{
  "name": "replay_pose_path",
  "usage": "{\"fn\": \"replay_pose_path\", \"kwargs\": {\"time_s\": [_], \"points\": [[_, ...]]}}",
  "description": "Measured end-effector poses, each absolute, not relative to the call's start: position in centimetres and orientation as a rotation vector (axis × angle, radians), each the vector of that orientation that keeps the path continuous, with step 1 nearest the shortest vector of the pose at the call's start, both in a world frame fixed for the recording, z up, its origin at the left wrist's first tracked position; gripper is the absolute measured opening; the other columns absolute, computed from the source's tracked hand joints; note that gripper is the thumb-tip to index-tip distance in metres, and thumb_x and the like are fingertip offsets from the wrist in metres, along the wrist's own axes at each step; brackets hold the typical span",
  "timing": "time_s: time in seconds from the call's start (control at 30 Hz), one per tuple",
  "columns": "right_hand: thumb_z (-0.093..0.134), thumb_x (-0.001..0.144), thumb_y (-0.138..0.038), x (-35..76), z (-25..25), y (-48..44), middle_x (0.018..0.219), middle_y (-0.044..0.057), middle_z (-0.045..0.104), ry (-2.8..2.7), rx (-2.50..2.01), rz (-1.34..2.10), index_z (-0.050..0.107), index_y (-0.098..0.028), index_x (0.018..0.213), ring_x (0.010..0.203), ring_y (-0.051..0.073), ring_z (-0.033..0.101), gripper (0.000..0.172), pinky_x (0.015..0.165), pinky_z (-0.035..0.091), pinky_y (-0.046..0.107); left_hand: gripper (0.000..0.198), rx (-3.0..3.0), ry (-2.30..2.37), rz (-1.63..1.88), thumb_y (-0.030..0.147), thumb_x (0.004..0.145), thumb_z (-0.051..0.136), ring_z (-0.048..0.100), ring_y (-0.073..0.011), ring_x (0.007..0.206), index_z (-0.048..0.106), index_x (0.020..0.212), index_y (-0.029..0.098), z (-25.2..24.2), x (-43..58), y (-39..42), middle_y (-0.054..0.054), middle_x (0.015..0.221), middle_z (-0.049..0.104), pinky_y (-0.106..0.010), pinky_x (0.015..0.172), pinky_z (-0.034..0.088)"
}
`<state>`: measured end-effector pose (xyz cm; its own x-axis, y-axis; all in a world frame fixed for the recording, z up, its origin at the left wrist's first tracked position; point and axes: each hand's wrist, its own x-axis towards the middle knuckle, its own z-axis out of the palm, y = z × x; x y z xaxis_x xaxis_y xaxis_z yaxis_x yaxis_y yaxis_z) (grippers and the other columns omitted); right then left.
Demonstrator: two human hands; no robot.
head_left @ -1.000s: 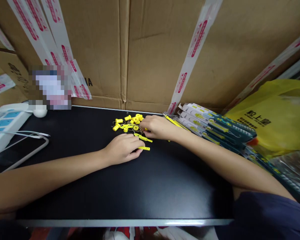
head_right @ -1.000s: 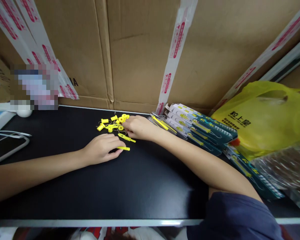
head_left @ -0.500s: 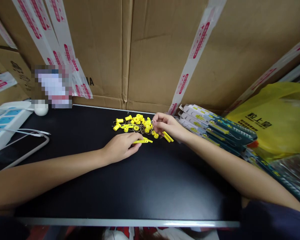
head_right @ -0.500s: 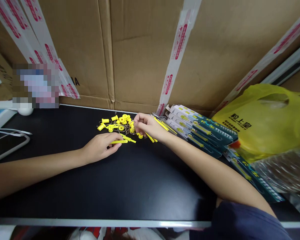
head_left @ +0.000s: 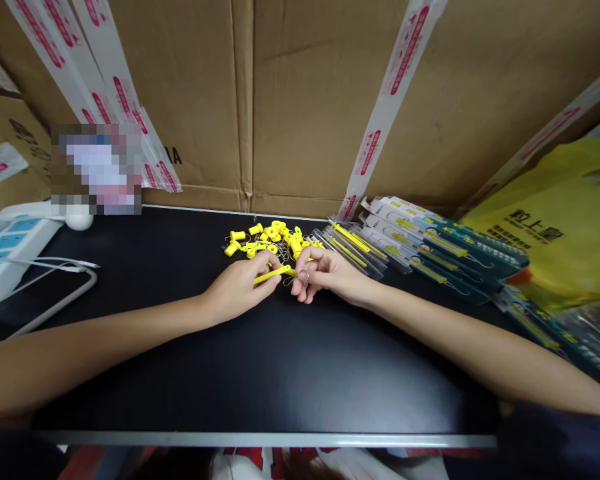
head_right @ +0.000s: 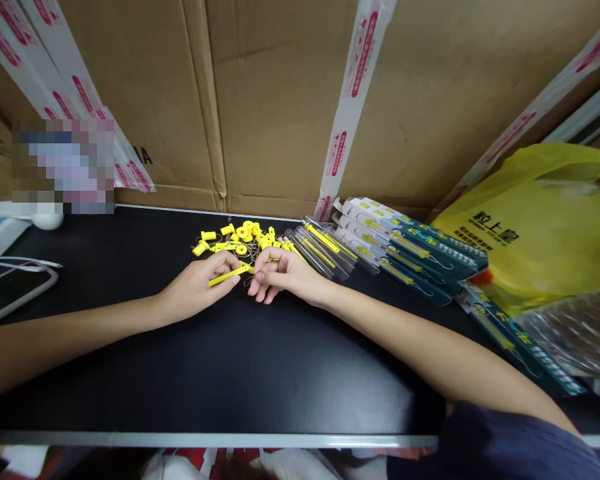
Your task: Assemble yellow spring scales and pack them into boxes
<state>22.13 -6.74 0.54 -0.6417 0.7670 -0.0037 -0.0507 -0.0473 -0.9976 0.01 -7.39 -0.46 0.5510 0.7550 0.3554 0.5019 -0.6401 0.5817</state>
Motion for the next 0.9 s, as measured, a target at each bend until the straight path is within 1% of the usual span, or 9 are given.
{"fn": "replay_pose_path", "kwargs": {"time_s": [0.07, 0.13, 0.23, 0.3, 0.4, 0.5, 0.67, 0.8, 0.9], "points": [[0.073, 0.080, -0.035, 22.1, 0.2, -6.8, 0.077, 0.003, 0.075, -1.615, -0.748, 1.800, 0.051, -0.017, 0.085, 0.063, 0.013, 0.071, 0.029, 0.054, 0.059, 0.022, 0.017, 2.353, 1.006, 0.809, 0.030, 0.091, 0.050, 0.063, -0.0137, 0.077, 0.057, 0.100, 0.018, -0.3, 0.1, -7.5, -0.002, 0.090, 0.067, -0.026, 0.070, 0.046], [0.073, 0.080, -0.034, 22.0, 0.0, -7.0, 0.081, 0.003, 0.075, -1.609, -0.727, 1.828, 0.051, -0.017, 0.084, 0.067, 0.013, 0.072, 0.028, 0.056, 0.059, 0.023, 0.016, 2.335, 0.983, 0.778, 0.031, 0.091, 0.050, 0.062, -0.0130, 0.074, 0.060, 0.093, 0.018, 0.0, 0.2, -7.7, -0.001, 0.085, 0.067, -0.025, 0.068, 0.044], [0.072, 0.080, -0.029, 21.9, -0.1, -7.2, 0.084, 0.003, 0.075, -1.612, -0.702, 1.845, 0.052, -0.017, 0.085, 0.070, 0.013, 0.072, 0.024, 0.058, 0.059, 0.024, 0.021, 2.343, 0.976, 0.763, 0.031, 0.089, 0.051, 0.053, -0.0098, 0.062, 0.056, 0.075, 0.017, 0.2, 0.3, -7.9, 0.003, 0.069, 0.058, -0.022, 0.060, 0.039], [0.068, 0.081, -0.028, 21.8, 0.0, -7.2, 0.084, 0.003, 0.075, -1.604, -0.696, 1.843, 0.052, -0.017, 0.086, 0.070, 0.014, 0.072, 0.020, 0.059, 0.059, 0.025, 0.023, 2.360, 0.991, 0.779, 0.030, 0.089, 0.051, 0.049, -0.0087, 0.059, 0.053, 0.071, 0.017, 0.2, 0.3, -7.9, 0.004, 0.065, 0.052, -0.022, 0.057, 0.036], [0.061, 0.085, -0.029, 21.7, 0.2, -7.3, 0.078, 0.002, 0.072, -1.628, -0.729, 1.740, 0.052, -0.018, 0.090, 0.062, 0.011, 0.067, 0.015, 0.052, 0.052, 0.021, 0.021, 2.396, 0.990, 0.816, 0.028, 0.090, 0.051, 0.048, -0.0080, 0.059, 0.053, 0.072, 0.017, 0.1, 0.3, -7.8, 0.005, 0.064, 0.051, -0.021, 0.058, 0.035], [0.065, 0.083, -0.029, 21.4, 0.2, -7.5, 0.067, -0.002, 0.067, -1.756, -0.801, 1.555, 0.052, -0.018, 0.090, 0.052, 0.007, 0.055, 0.018, 0.045, 0.041, 0.016, 0.020, 2.428, 0.939, 0.856, 0.026, 0.091, 0.051, 0.047, -0.0074, 0.057, 0.055, 0.073, 0.017, 0.1, 0.3, -8.0, 0.005, 0.064, 0.053, -0.021, 0.057, 0.034], [0.071, 0.080, -0.036, 20.9, 0.1, -8.2, 0.076, 0.000, 0.065, -1.856, -0.860, 1.451, 0.055, -0.017, 0.086, 0.056, 0.006, 0.052, 0.025, 0.048, 0.043, 0.017, 0.022, 2.458, 0.902, 0.913, 0.026, 0.093, 0.049, 0.047, -0.0079, 0.055, 0.056, 0.075, 0.017, 0.2, 0.3, -8.3, 0.004, 0.065, 0.055, -0.021, 0.055, 0.033], [0.061, 0.088, -0.042, 21.0, 0.1, -8.4, 0.074, 0.001, 0.066, -1.875, -0.847, 1.462, 0.055, -0.016, 0.082, 0.046, 0.004, 0.046, 0.028, 0.039, 0.035, 0.016, 0.021, 2.481, 0.925, 0.865, 0.025, 0.092, 0.049, 0.050, -0.0084, 0.056, 0.055, 0.074, 0.017, 0.1, 0.2, -8.4, 0.003, 0.066, 0.057, -0.021, 0.056, 0.035], [0.060, 0.088, -0.044, 21.0, -0.1, -8.5, 0.076, 0.001, 0.064, -1.858, -0.873, 1.432, 0.056, -0.016, 0.084, 0.047, 0.005, 0.051, 0.028, 0.035, 0.036, 0.015, 0.017, 2.565, 0.910, 0.751, 0.023, 0.092, 0.048, 0.054, -0.0098, 0.060, 0.057, 0.079, 0.017, 0.0, 0.2, -8.5, 0.002, 0.070, 0.061, -0.021, 0.058, 0.036]]}}
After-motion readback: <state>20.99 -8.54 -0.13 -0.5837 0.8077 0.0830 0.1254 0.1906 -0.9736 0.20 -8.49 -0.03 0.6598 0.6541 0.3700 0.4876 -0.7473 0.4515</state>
